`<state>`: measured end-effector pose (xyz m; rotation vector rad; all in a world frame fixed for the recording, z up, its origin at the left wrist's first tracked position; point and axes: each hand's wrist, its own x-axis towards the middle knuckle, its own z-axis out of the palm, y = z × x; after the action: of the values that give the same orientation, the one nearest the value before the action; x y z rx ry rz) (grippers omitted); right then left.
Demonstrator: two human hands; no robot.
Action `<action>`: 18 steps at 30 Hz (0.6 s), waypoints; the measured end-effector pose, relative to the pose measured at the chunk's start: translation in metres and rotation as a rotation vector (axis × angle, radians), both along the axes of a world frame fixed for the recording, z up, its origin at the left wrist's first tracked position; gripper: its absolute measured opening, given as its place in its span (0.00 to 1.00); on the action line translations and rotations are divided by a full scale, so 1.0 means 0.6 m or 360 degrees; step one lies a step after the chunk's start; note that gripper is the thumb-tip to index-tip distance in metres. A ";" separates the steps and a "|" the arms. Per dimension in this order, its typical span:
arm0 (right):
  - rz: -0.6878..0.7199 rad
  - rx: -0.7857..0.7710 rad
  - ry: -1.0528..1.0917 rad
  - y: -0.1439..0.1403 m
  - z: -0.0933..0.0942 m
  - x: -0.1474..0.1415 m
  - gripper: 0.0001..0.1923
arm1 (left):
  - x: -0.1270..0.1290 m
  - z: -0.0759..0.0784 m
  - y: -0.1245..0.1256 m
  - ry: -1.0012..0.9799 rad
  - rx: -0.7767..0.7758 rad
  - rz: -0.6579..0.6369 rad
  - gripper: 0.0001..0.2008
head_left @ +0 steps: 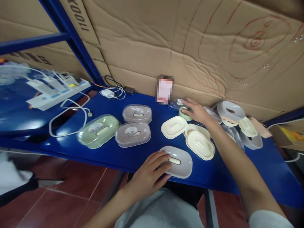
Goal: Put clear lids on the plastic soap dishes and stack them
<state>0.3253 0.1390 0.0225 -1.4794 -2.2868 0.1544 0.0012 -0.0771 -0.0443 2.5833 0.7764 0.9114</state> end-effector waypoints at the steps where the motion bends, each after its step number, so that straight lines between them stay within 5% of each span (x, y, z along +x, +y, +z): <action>1: -0.0012 0.0000 0.0033 0.002 -0.004 0.001 0.31 | 0.000 0.000 0.000 -0.0001 -0.0021 -0.0007 0.14; 5: -0.0109 0.0263 0.0130 -0.057 -0.001 0.009 0.24 | -0.001 -0.001 -0.003 -0.0062 -0.0053 0.0027 0.14; 8: -0.0160 0.0570 0.0156 -0.171 0.007 -0.001 0.22 | 0.000 -0.007 -0.012 -0.0156 -0.0078 0.0206 0.20; 10: -0.0112 0.0543 0.0158 -0.267 0.001 -0.018 0.28 | 0.000 -0.012 -0.017 -0.0194 -0.0112 0.0303 0.27; 14: -0.0096 0.0434 0.0243 -0.435 -0.044 -0.067 0.36 | 0.001 -0.021 -0.020 -0.0223 -0.0099 0.0355 0.35; 18: -0.0069 0.0402 0.0270 -0.503 -0.094 -0.109 0.33 | 0.002 -0.019 -0.013 -0.0085 -0.0045 0.0248 0.32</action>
<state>0.2597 -0.1628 -0.0340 -1.3318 -2.0534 -0.0206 0.0023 -0.0847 -0.0557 2.4911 0.9796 1.0016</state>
